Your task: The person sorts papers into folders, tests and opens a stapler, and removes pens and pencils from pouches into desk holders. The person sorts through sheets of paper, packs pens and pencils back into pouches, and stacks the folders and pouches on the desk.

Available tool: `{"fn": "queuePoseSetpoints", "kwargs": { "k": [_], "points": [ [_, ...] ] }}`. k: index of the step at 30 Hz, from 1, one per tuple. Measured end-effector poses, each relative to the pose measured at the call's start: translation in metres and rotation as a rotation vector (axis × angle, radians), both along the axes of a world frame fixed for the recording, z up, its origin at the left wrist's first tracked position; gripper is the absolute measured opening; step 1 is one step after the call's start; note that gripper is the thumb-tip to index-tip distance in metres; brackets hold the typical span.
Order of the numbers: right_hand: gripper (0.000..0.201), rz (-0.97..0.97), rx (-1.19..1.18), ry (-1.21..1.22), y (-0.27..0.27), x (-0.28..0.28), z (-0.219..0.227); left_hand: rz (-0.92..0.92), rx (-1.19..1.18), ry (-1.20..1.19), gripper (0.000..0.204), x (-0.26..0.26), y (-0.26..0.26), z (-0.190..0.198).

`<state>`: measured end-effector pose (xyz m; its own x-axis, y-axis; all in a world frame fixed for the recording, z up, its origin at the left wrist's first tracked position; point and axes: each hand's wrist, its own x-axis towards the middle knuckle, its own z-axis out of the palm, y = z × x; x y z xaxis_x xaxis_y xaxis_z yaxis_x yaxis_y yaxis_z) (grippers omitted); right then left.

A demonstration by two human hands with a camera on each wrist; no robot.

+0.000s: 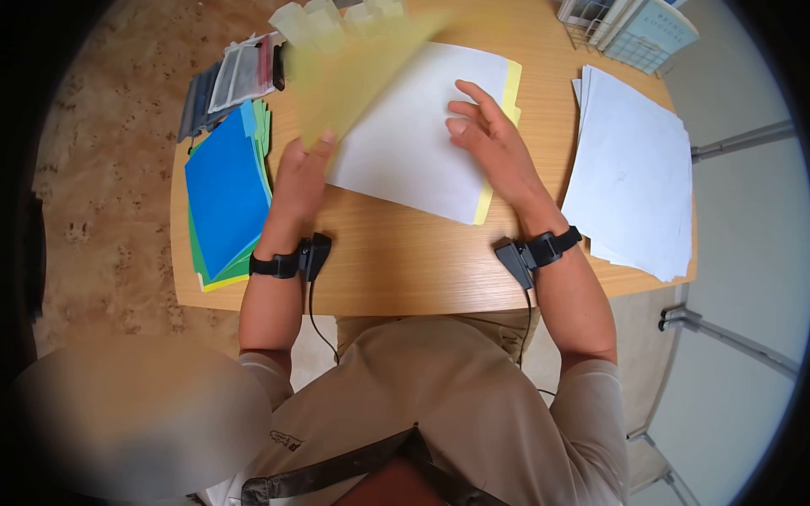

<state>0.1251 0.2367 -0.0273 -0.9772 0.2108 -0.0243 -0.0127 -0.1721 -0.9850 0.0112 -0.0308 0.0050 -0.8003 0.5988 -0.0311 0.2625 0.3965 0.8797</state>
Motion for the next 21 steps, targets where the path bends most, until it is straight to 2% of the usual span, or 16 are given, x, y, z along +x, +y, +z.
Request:
{"fn": "queuePoseSetpoints", "kwargs": {
  "k": [2, 3, 4, 5, 7, 8, 10, 14, 16, 20, 21],
  "points": [
    [0.059, -0.071, -0.024, -0.023, 0.004, -0.002, -0.007, 0.285, 0.293, -0.184, 0.036, 0.001, 0.003, 0.002],
    [0.054, -0.185, 0.032, -0.014, 0.007, -0.003, -0.011, 0.281, 0.291, -0.184, 0.036, 0.001, 0.005, 0.004],
    [0.049, -0.297, 0.088, -0.006, 0.010, -0.003, -0.013, 0.308, 0.530, -0.324, 0.035, 0.001, 0.007, 0.008],
    [0.049, -0.300, 0.087, -0.005, 0.012, -0.002, -0.013, 0.333, 0.768, -0.464, 0.034, 0.001, 0.008, 0.010],
    [0.047, -0.447, 0.261, -0.050, 0.014, -0.001, -0.013, 0.339, 0.784, -0.461, 0.035, -0.001, 0.007, 0.012],
    [0.047, -0.448, 0.260, -0.049, 0.014, -0.001, -0.013, 0.329, 0.830, -0.482, 0.036, 0.001, 0.008, 0.016],
    [0.049, -0.524, 0.403, -0.087, 0.013, -0.002, -0.013, 0.319, 0.875, -0.502, 0.036, 0.002, 0.008, 0.019],
    [0.060, -0.533, 0.447, -0.011, 0.012, -0.003, -0.015, 0.235, 0.975, -0.502, 0.041, -0.003, 0.001, 0.019],
    [0.073, -0.488, 0.178, 0.080, 0.010, -0.001, -0.012, 0.226, 1.001, -0.503, 0.043, -0.005, -0.001, 0.019],
    [0.079, -0.526, 0.224, 0.121, 0.011, -0.003, -0.013, 0.230, 1.051, -0.493, 0.042, -0.006, -0.002, 0.021],
    [0.079, -0.472, 0.052, 0.101, 0.008, -0.002, -0.011, 0.242, 1.069, -0.489, 0.041, -0.006, -0.001, 0.021]
  ]
}}
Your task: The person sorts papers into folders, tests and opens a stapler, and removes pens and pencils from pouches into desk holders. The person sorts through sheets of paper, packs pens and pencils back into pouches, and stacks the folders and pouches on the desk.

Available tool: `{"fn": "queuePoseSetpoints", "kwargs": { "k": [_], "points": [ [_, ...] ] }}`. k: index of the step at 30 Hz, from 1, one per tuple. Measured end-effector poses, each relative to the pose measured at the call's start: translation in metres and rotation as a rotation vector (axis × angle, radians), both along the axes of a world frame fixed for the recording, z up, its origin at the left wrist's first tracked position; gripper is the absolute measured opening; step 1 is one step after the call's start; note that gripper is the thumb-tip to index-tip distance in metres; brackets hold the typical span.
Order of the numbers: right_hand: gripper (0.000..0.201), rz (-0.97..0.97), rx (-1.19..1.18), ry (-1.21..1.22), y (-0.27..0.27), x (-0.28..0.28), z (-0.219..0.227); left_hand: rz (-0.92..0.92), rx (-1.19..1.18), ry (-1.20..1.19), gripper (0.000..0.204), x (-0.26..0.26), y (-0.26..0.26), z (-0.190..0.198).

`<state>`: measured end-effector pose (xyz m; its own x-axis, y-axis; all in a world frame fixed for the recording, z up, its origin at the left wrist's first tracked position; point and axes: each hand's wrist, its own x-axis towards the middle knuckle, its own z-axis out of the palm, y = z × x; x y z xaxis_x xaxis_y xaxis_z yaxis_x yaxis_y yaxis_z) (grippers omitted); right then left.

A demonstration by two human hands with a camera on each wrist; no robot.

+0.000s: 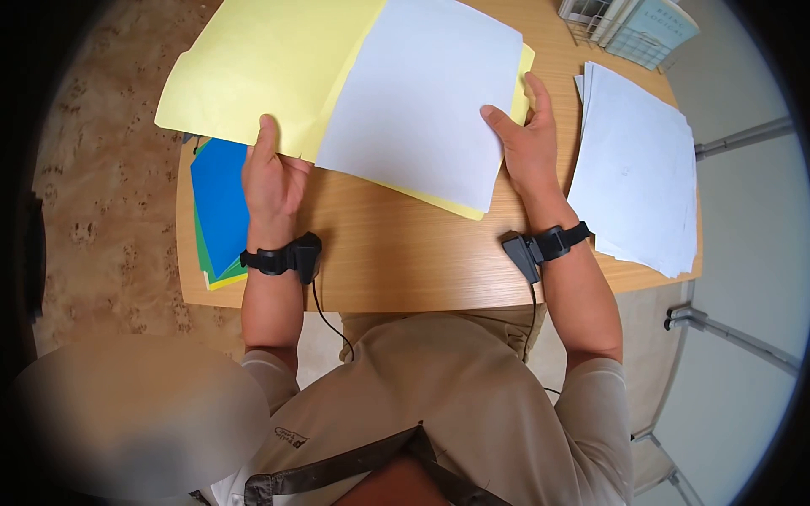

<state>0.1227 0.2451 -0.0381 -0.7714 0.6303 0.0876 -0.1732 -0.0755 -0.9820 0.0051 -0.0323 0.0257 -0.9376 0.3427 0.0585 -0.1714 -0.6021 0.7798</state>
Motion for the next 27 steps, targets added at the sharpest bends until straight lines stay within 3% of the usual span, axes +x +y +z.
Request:
{"fn": "queuePoseSetpoints", "kwargs": {
  "k": [1, 7, 9, 15, 19, 21, 25, 27],
  "points": [
    [0.078, 0.063, -0.168, 0.018, -0.002, 0.001, 0.003, 0.000, -0.001, 0.000, 0.041, 0.000, 0.000, -0.001],
    [0.077, 0.027, -0.122, 0.033, -0.008, 0.000, 0.008, 0.182, -0.185, 0.088, 0.038, 0.003, 0.006, -0.017],
    [0.077, 0.028, -0.104, 0.024, -0.008, 0.000, 0.006, 0.208, -0.412, 0.186, 0.036, 0.006, 0.007, -0.021],
    [0.075, 0.007, -0.073, 0.017, -0.009, 0.001, 0.005, 0.244, -0.730, 0.373, 0.035, 0.018, 0.015, -0.018],
    [0.070, 0.008, -0.066, 0.037, -0.006, 0.001, 0.005, 0.306, -0.631, 0.356, 0.035, 0.014, 0.017, -0.026],
    [0.063, -0.020, -0.060, 0.040, -0.001, -0.001, -0.004, 0.340, -0.473, 0.382, 0.036, 0.013, 0.017, -0.026],
    [0.040, 0.025, -0.172, 0.035, 0.003, 0.000, -0.007, 0.302, -0.486, 0.366, 0.034, 0.014, 0.007, -0.018],
    [0.034, 0.015, -0.210, 0.056, 0.003, -0.001, -0.007, 0.303, -0.647, 0.430, 0.031, 0.016, 0.005, -0.013]
  ]
}}
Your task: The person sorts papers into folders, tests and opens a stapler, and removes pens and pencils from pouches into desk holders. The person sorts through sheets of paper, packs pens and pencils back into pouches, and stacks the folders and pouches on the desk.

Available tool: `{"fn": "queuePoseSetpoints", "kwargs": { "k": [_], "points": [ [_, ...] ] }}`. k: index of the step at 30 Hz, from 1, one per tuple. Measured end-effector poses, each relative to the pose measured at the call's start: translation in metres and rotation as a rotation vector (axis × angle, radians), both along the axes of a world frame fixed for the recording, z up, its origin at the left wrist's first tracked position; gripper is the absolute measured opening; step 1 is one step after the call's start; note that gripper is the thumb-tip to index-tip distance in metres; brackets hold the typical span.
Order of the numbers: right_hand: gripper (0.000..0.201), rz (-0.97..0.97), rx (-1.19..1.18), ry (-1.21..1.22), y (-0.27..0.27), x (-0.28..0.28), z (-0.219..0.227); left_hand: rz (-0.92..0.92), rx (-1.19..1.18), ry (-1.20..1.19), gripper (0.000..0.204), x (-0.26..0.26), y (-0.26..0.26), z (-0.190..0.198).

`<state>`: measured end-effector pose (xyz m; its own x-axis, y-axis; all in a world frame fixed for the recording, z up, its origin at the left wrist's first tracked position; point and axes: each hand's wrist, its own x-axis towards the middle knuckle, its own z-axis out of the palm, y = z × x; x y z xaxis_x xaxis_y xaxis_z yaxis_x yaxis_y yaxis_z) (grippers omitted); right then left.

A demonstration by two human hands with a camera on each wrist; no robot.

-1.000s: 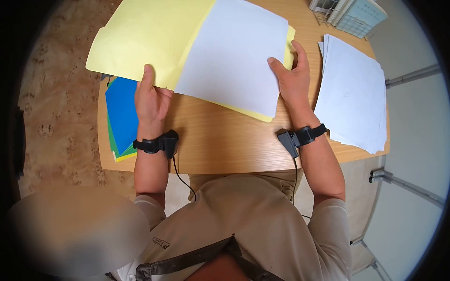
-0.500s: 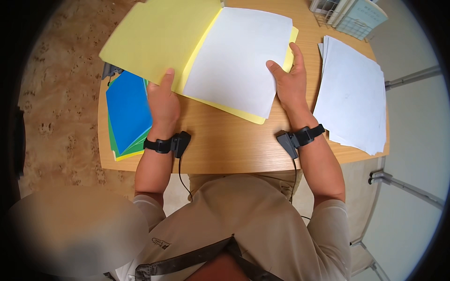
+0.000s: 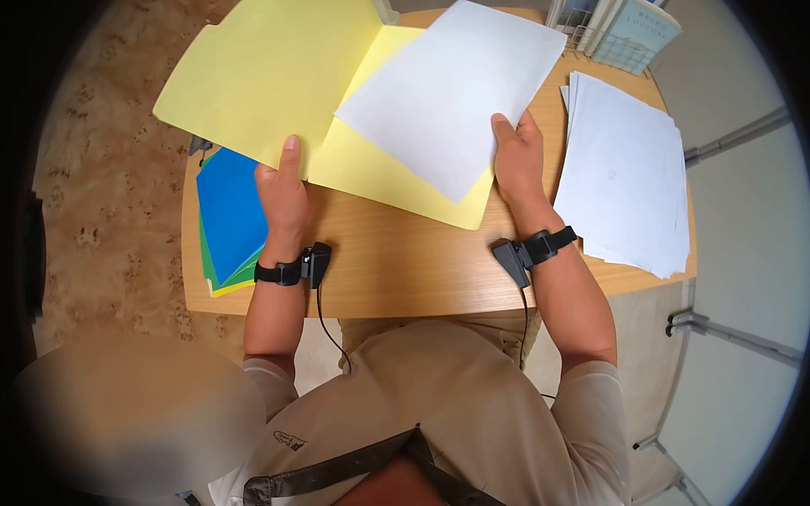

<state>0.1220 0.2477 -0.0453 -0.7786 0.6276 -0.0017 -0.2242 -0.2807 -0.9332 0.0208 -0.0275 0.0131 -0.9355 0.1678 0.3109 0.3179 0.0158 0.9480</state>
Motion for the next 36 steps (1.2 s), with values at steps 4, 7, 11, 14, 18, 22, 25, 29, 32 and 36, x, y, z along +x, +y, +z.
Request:
{"fn": "queuePoseSetpoints", "kwargs": {
  "k": [4, 7, 11, 14, 18, 22, 25, 29, 32, 36],
  "points": [
    [0.031, -0.021, -0.080, 0.014, -0.002, -0.001, -0.003, 0.059, -0.012, -0.063, 0.028, 0.007, -0.015, 0.001],
    [0.031, -0.010, -0.018, -0.049, -0.001, 0.000, -0.005, 0.078, 0.060, 0.003, 0.026, 0.013, -0.028, 0.005],
    [0.031, -0.026, -0.028, -0.028, -0.004, 0.000, -0.003, 0.231, 0.005, 0.010, 0.023, 0.014, -0.072, 0.013],
    [0.030, -0.008, -0.068, -0.007, -0.003, 0.001, -0.006, 0.432, -0.045, 0.033, 0.021, 0.012, -0.118, 0.023],
    [0.029, 0.008, -0.133, -0.003, -0.007, -0.001, -0.002, 0.534, -0.036, 0.142, 0.020, 0.008, -0.185, 0.031],
    [0.028, 0.070, -0.081, -0.008, -0.004, 0.000, -0.008, 0.585, -0.469, 0.132, 0.030, 0.014, -0.238, 0.020],
    [0.028, 0.084, -0.068, -0.019, -0.006, 0.000, -0.005, 0.310, -0.871, 0.149, 0.045, 0.023, -0.253, 0.012],
    [0.029, 0.077, -0.083, -0.034, -0.007, 0.000, -0.005, -0.029, -1.053, -0.051, 0.055, 0.038, -0.248, 0.012],
    [0.029, 0.075, -0.077, -0.052, -0.007, -0.001, -0.005, -0.004, -0.905, -0.027, 0.042, 0.032, -0.220, 0.034],
    [0.028, 0.116, -0.044, -0.048, -0.006, -0.002, -0.010, -0.033, -0.535, 0.029, 0.026, 0.015, -0.144, 0.046]
  ]
}}
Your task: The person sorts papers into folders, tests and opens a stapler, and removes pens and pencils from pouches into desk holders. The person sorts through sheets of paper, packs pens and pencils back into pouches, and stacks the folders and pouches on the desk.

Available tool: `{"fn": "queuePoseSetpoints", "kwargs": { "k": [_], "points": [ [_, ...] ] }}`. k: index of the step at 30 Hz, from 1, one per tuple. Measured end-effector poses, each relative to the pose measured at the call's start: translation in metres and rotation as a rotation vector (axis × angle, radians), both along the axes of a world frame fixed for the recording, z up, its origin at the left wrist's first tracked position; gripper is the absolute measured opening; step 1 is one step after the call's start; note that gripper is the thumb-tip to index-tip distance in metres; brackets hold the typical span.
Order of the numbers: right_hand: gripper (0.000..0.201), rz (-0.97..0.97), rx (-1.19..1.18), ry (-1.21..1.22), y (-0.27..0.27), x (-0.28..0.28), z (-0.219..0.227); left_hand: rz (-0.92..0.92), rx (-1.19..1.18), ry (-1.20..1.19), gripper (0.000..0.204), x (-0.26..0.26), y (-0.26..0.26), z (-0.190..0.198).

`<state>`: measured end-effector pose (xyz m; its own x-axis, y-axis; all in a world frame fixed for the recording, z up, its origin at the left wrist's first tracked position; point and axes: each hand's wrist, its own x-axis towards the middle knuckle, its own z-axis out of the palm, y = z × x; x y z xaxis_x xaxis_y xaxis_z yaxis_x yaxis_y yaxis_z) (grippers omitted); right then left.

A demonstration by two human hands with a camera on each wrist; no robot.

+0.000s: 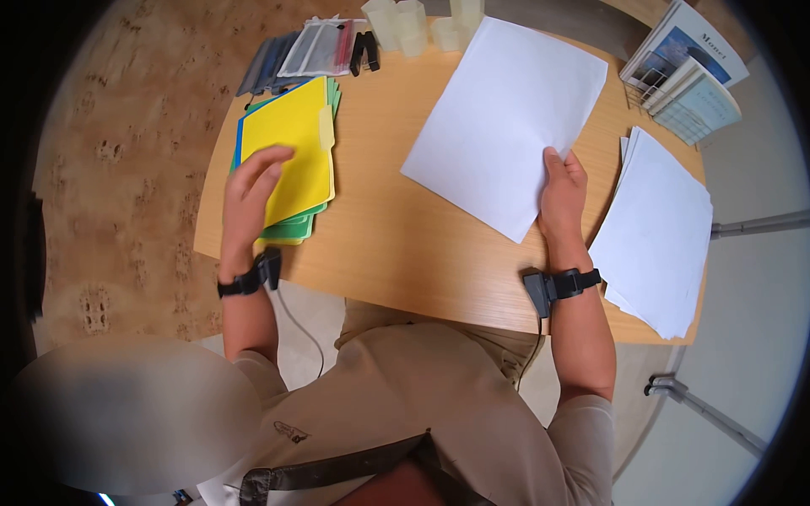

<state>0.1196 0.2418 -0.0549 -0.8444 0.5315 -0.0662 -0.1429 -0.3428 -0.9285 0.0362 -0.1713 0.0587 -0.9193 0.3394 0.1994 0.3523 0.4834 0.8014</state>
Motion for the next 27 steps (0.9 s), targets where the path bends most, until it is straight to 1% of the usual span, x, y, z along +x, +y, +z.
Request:
{"fn": "queuePoseSetpoints", "kwargs": {
  "k": [2, 3, 5, 6, 7, 8, 9, 11, 13, 15, 17, 18, 21, 23, 24, 27],
  "points": [
    [0.028, -0.003, -0.001, 0.006, 0.002, 0.001, 0.001, -0.116, 0.181, -0.081, 0.023, -0.010, 0.045, 0.004],
    [0.028, -0.011, 0.008, 0.007, 0.004, 0.001, -0.001, -0.125, 0.190, -0.081, 0.023, -0.018, 0.063, 0.000],
    [0.027, -0.025, 0.070, 0.014, 0.003, 0.003, -0.002, -0.235, 0.319, -0.202, 0.023, -0.033, 0.095, -0.013],
    [0.026, -0.057, 0.125, 0.004, 0.002, 0.004, 0.000, -0.253, 0.328, -0.203, 0.023, -0.042, 0.107, -0.022],
    [0.026, -0.074, 0.136, 0.002, 0.000, 0.006, 0.005, -0.270, 0.430, -0.351, 0.022, -0.050, 0.119, -0.034],
    [0.026, -0.051, 0.151, -0.007, -0.001, 0.008, 0.012, -0.285, 0.528, -0.499, 0.021, -0.057, 0.129, -0.044],
    [0.026, -0.025, 0.166, -0.016, -0.001, 0.010, 0.020, -0.301, 0.533, -0.501, 0.021, -0.062, 0.135, -0.053],
    [0.025, -0.016, 0.207, -0.010, 0.002, 0.021, 0.041, -0.247, 0.617, -0.702, 0.018, -0.068, 0.142, -0.067],
    [0.024, -0.032, 0.354, 0.028, 0.009, 0.035, 0.060, -0.250, 0.623, -0.727, 0.018, -0.070, 0.146, -0.080],
    [0.024, -0.012, 0.380, 0.052, 0.029, 0.055, 0.079, -0.254, 0.628, -0.753, 0.018, -0.071, 0.147, -0.092],
    [0.026, -0.054, 0.436, 0.067, 0.059, 0.075, 0.085, -0.233, 0.612, -0.735, 0.017, -0.072, 0.148, -0.100],
    [0.027, -0.080, 0.478, 0.033, 0.075, 0.085, 0.089, -0.235, 0.614, -0.738, 0.017, -0.071, 0.149, -0.101],
    [0.027, -0.132, 0.473, 0.004, 0.142, 0.116, 0.077, -0.190, 0.653, -0.693, 0.017, -0.070, 0.151, -0.104],
    [0.026, -0.155, 0.504, -0.051, 0.183, 0.138, 0.070, -0.157, 0.704, -0.644, 0.017, -0.071, 0.151, -0.109],
    [0.025, -0.168, 0.548, -0.123, 0.211, 0.151, 0.061, -0.156, 0.707, -0.647, 0.017, -0.070, 0.152, -0.109],
    [0.024, -0.216, 0.552, -0.186, 0.243, 0.169, 0.051, -0.112, 0.747, -0.612, 0.018, -0.067, 0.155, -0.108]
  ]
}}
